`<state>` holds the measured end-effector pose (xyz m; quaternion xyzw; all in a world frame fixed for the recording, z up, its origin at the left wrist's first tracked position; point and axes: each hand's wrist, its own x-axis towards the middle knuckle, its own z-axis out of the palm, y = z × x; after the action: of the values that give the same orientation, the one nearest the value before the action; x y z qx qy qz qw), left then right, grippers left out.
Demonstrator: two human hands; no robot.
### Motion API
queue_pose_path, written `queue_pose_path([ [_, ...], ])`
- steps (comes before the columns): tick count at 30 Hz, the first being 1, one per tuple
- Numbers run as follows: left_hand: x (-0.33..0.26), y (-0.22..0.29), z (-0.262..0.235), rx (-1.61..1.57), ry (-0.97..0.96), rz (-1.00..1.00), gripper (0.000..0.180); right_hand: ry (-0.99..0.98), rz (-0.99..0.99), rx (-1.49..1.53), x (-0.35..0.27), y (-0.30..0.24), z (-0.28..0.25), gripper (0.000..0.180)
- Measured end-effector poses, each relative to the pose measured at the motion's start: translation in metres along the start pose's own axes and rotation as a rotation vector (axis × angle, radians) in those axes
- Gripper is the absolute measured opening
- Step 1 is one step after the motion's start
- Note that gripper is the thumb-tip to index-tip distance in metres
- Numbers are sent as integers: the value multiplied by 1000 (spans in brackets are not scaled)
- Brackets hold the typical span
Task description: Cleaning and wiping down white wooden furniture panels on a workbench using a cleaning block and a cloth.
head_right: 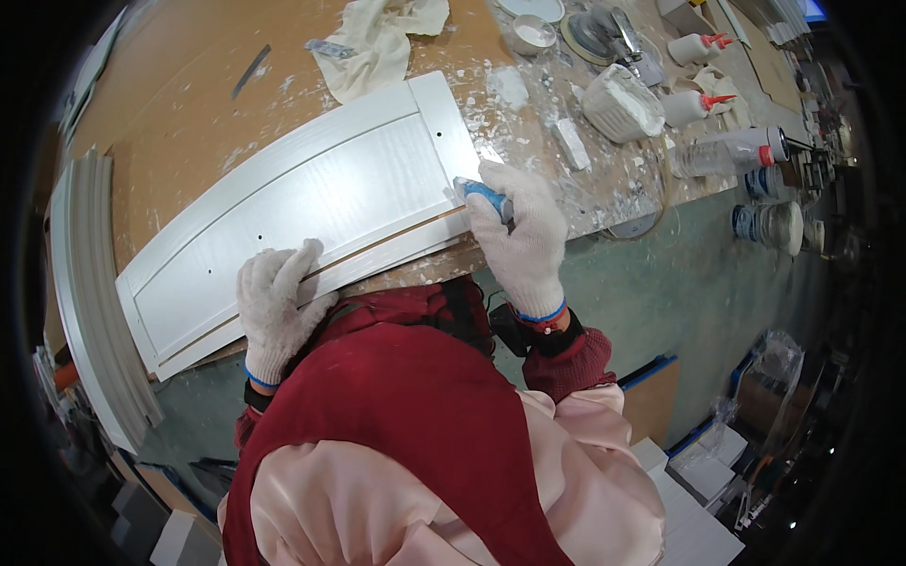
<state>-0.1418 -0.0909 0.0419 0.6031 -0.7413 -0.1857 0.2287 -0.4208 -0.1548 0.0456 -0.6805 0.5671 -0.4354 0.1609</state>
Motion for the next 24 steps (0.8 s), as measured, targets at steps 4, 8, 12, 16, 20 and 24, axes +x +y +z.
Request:
queue_pose_path([
  [4,-1,-2,0,13,14,5,66,-53,-2,-78,5,-4,3,26],
  [8,-2,-4,1,36,9,13,68,-112,31,-107,7,-8,4,27],
  [12,-3,-4,2,46,4,11,68,-134,39,-108,10,-5,5,27],
  [16,-3,-5,2,38,-4,8,68,-65,-90,-122,14,5,10,27],
  [20,-1,-5,0,51,10,25,66,-100,-36,-100,16,-3,4,29],
  [24,-2,-7,0,40,-2,38,65,-149,73,-24,15,-1,-1,28],
])
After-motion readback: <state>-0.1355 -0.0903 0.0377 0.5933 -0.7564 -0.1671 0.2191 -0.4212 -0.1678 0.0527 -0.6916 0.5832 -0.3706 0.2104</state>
